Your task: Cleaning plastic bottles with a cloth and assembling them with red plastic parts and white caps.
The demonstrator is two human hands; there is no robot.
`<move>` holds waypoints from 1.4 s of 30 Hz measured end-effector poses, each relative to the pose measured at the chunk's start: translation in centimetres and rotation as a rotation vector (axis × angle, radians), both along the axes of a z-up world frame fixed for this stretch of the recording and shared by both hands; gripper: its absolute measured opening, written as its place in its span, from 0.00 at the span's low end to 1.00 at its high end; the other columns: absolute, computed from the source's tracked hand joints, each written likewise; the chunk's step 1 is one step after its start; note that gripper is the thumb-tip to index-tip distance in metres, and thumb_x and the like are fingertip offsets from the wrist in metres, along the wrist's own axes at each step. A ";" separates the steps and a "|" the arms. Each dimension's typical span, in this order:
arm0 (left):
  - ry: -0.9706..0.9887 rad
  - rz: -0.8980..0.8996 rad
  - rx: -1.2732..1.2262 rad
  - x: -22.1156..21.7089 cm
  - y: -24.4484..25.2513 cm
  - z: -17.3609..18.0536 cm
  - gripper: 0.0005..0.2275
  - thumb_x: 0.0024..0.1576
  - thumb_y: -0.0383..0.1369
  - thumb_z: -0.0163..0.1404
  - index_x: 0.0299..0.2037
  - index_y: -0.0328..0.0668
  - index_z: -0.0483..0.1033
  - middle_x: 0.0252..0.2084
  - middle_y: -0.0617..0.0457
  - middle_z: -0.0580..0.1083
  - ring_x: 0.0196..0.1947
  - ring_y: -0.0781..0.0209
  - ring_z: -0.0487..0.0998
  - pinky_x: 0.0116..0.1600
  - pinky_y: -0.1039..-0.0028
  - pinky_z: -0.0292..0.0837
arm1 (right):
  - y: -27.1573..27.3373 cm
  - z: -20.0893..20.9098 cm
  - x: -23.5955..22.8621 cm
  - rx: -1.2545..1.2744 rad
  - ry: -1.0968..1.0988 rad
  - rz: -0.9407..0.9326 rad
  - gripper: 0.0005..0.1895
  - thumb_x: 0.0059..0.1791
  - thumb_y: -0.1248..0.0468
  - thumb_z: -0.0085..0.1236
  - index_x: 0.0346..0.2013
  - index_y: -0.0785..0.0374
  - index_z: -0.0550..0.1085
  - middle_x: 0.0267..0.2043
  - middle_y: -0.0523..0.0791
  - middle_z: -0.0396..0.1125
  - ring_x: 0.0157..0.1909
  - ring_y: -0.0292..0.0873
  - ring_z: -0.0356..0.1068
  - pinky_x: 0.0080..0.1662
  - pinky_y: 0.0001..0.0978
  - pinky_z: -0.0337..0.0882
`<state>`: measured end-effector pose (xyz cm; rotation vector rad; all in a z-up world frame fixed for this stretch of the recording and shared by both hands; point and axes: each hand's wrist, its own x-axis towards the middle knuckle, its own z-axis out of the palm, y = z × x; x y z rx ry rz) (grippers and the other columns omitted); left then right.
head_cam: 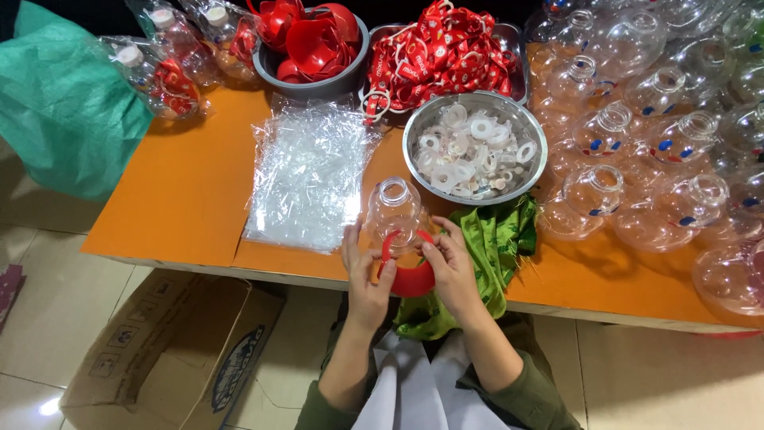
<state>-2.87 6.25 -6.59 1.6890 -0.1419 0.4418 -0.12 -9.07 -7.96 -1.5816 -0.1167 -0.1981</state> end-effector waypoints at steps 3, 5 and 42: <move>0.025 -0.068 -0.036 1.7 0.7 -0.4 0.09 0.63 0.37 0.49 0.36 0.41 0.71 0.78 0.42 0.45 0.76 0.34 0.26 0.73 0.45 0.28 | -0.1 0.7 0.8 0.016 -0.002 0.044 0.11 0.54 0.65 0.51 0.34 0.72 0.74 0.72 0.61 0.52 0.68 0.62 0.58 0.64 0.56 0.59; 0.042 -0.102 -0.063 2.7 1.0 -0.1 0.12 0.63 0.40 0.49 0.32 0.40 0.71 0.78 0.41 0.48 0.76 0.33 0.31 0.73 0.43 0.30 | -0.3 0.9 1.6 0.006 0.021 0.138 0.12 0.54 0.63 0.50 0.32 0.69 0.74 0.77 0.58 0.47 0.71 0.63 0.55 0.65 0.56 0.58; 0.048 0.425 0.172 5.3 -1.1 -1.8 0.12 0.55 0.30 0.59 0.21 0.36 0.75 0.46 0.47 0.81 0.48 0.43 0.81 0.43 0.69 0.81 | 1.1 -2.4 6.4 -0.283 -0.033 -0.112 0.18 0.52 0.62 0.48 0.20 0.70 0.69 0.51 0.52 0.64 0.52 0.56 0.61 0.60 0.45 0.59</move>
